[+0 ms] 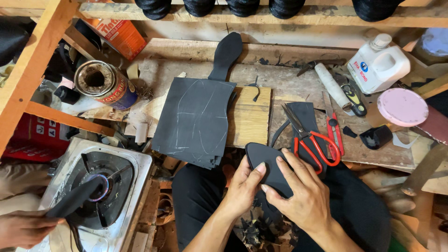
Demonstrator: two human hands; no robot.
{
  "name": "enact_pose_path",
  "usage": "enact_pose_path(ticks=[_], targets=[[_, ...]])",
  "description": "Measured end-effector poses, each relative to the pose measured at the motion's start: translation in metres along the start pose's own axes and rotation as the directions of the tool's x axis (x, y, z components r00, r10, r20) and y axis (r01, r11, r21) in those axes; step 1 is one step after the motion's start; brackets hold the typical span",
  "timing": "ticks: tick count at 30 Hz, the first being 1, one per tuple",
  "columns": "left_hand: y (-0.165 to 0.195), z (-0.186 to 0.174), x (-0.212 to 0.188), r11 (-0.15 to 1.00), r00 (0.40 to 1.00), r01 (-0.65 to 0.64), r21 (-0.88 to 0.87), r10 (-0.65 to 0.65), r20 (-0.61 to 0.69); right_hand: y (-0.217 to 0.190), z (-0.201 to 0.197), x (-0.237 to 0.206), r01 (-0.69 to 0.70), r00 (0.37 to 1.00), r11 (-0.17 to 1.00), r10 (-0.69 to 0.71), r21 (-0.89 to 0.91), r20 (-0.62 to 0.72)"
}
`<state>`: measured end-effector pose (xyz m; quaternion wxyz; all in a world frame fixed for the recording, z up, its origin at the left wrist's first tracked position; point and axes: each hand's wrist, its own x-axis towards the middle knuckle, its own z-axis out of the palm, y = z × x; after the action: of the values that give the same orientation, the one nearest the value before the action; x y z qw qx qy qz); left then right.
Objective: The person stacks and inspects several black shoe insoles, then uses red-handled scissors to cut a new insole shape from a sheet of black material marked with white outlines. The person repeatedly checks the cut piece against an existing insole and continues cutting additional shapes from the material.
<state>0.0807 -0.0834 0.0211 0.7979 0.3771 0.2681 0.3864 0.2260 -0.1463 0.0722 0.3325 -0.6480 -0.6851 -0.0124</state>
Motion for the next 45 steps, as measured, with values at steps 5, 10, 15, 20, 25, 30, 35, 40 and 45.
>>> enact_pose_path(ticks=[5,10,15,20,25,30,35,40,45], targets=[[-0.001,-0.004,0.0,0.998,1.0,-0.005,0.06,0.004,0.008,-0.004,-0.001,0.001,-0.007,1.0,1.0,0.007,-0.022,-0.001],[-0.003,-0.012,0.003,0.993,0.995,0.087,-0.074,-0.09,-0.037,0.001,-0.002,0.0,-0.019,0.999,0.999,0.017,0.047,0.046],[0.011,-0.036,0.001,0.976,0.999,0.037,-0.213,-0.028,0.046,0.03,-0.019,-0.018,-0.206,0.973,0.926,0.158,0.318,0.169],[0.015,-0.05,-0.006,0.963,0.993,0.028,-0.267,0.003,0.114,0.057,-0.018,-0.047,-0.469,0.86,0.731,0.248,0.496,0.447],[0.016,-0.042,0.005,0.954,0.993,0.001,-0.301,0.033,0.109,0.066,-0.006,-0.055,-0.662,0.734,0.638,0.446,0.394,0.512],[0.031,-0.035,0.015,0.948,0.993,0.12,-0.294,-0.117,0.029,0.072,0.002,-0.046,-0.757,0.65,0.476,0.479,0.448,0.59],[0.036,-0.034,0.026,0.939,0.987,0.156,-0.306,-0.161,0.008,0.079,0.015,-0.042,-0.788,0.615,0.351,0.492,0.505,0.616],[0.033,-0.034,0.03,0.935,0.987,0.158,-0.317,-0.159,0.022,0.093,0.026,-0.049,-0.77,0.629,0.272,0.477,0.578,0.614],[0.032,-0.027,0.032,0.939,0.983,0.175,-0.296,-0.182,0.004,0.103,0.032,-0.056,-0.753,0.642,0.216,0.449,0.622,0.622]])
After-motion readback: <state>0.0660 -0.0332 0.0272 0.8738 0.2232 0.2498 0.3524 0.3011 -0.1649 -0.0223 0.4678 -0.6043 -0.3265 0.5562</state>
